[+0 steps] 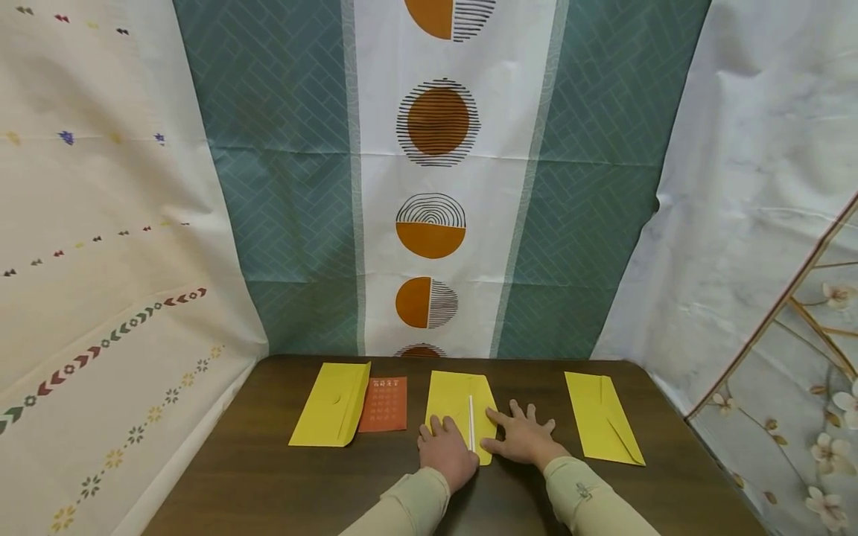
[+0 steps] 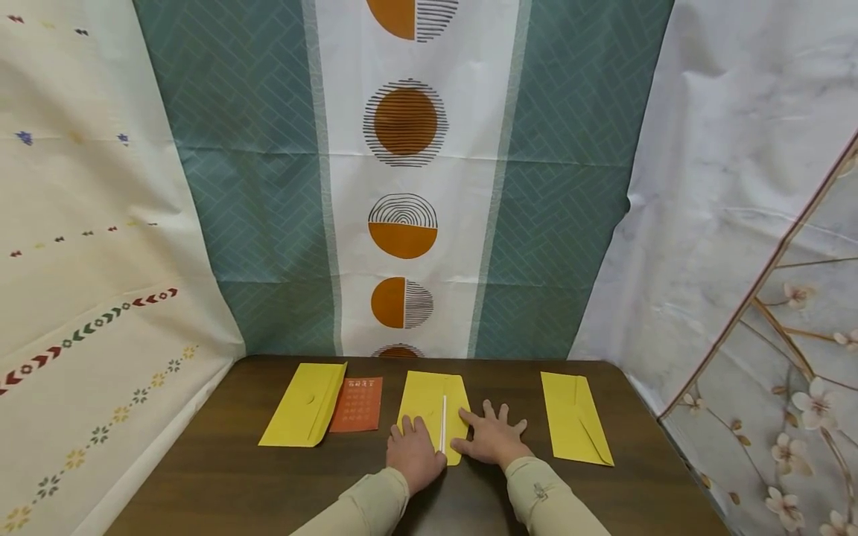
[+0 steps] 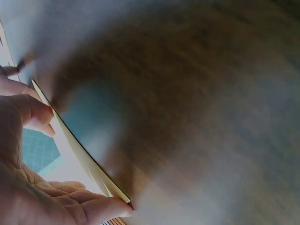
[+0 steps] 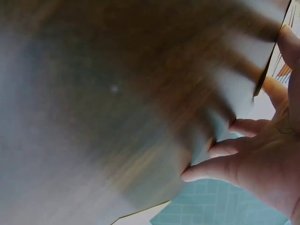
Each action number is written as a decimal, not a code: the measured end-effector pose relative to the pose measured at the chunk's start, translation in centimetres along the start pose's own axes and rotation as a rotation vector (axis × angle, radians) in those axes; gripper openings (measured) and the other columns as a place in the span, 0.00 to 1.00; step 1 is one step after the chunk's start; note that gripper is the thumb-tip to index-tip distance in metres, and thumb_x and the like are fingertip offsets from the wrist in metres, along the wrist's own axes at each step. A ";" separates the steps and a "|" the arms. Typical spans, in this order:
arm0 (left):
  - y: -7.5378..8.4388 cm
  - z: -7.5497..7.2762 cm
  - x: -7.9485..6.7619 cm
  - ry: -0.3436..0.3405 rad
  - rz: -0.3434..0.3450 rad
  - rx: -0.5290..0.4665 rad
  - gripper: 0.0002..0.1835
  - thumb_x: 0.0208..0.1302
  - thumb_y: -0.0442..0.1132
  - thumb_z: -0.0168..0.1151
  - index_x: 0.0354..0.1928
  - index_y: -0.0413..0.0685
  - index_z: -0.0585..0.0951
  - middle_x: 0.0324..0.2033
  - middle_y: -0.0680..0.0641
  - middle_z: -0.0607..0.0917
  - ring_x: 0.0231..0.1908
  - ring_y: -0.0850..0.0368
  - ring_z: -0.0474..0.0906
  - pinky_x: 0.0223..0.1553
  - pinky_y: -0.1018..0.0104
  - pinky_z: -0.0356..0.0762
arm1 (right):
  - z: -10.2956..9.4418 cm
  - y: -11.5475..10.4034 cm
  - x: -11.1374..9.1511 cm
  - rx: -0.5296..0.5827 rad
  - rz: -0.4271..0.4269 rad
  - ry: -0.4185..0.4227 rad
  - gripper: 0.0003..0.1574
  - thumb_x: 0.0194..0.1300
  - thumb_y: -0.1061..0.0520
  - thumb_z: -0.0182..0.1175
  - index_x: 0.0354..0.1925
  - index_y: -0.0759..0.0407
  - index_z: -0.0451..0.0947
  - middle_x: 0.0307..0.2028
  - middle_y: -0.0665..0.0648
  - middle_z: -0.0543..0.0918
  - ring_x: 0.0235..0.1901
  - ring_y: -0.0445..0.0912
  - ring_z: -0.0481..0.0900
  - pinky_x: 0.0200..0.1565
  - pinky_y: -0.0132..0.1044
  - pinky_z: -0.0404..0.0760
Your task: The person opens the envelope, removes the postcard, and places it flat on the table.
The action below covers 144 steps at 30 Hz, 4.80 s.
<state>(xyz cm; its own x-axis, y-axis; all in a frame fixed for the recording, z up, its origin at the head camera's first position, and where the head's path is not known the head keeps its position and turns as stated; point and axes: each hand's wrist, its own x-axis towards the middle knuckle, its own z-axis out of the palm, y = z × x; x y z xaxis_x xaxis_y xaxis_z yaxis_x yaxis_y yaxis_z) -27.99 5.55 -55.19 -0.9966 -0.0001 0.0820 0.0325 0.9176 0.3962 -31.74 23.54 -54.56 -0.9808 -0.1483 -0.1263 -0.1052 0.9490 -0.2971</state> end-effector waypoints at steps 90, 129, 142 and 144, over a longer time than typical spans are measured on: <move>0.0 1.0 0.8 0.052 0.013 0.280 0.41 0.58 0.66 0.73 0.58 0.38 0.78 0.45 0.34 0.79 0.46 0.38 0.77 0.46 0.46 0.83 | 1.3 -3.8 1.8 0.847 0.160 0.114 0.28 0.64 0.65 0.70 0.63 0.57 0.87 0.56 0.64 0.90 0.40 0.47 0.81 0.34 0.35 0.79; 0.0 0.4 0.1 -0.002 -0.050 0.222 0.34 0.68 0.59 0.64 0.68 0.46 0.81 0.68 0.33 0.78 0.66 0.28 0.76 0.46 0.43 0.88 | -1.0 2.0 0.9 0.393 0.155 0.191 0.33 0.63 0.63 0.69 0.67 0.63 0.81 0.65 0.70 0.83 0.43 0.54 0.79 0.39 0.40 0.74; -1.2 -0.1 0.2 0.038 -0.055 0.213 0.32 0.67 0.55 0.63 0.66 0.44 0.82 0.65 0.31 0.79 0.62 0.26 0.77 0.42 0.43 0.88 | -2.4 3.8 0.8 0.313 0.173 0.145 0.33 0.66 0.61 0.67 0.70 0.60 0.80 0.69 0.71 0.79 0.49 0.57 0.79 0.43 0.46 0.75; -1.3 -0.1 0.2 0.029 -0.060 0.194 0.32 0.67 0.55 0.63 0.67 0.43 0.82 0.65 0.30 0.78 0.63 0.25 0.76 0.45 0.41 0.88 | -2.5 3.5 0.9 0.325 0.164 0.139 0.33 0.65 0.62 0.68 0.69 0.61 0.80 0.69 0.72 0.79 0.48 0.57 0.78 0.42 0.46 0.75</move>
<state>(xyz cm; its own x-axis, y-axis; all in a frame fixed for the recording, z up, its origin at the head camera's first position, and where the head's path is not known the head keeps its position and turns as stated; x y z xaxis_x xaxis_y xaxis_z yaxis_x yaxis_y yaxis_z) -28.26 4.32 -55.54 -0.9937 -0.0660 0.0906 -0.0449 0.9749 0.2180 -33.38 27.46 -53.41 -0.9955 0.0580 -0.0743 0.0902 0.8163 -0.5705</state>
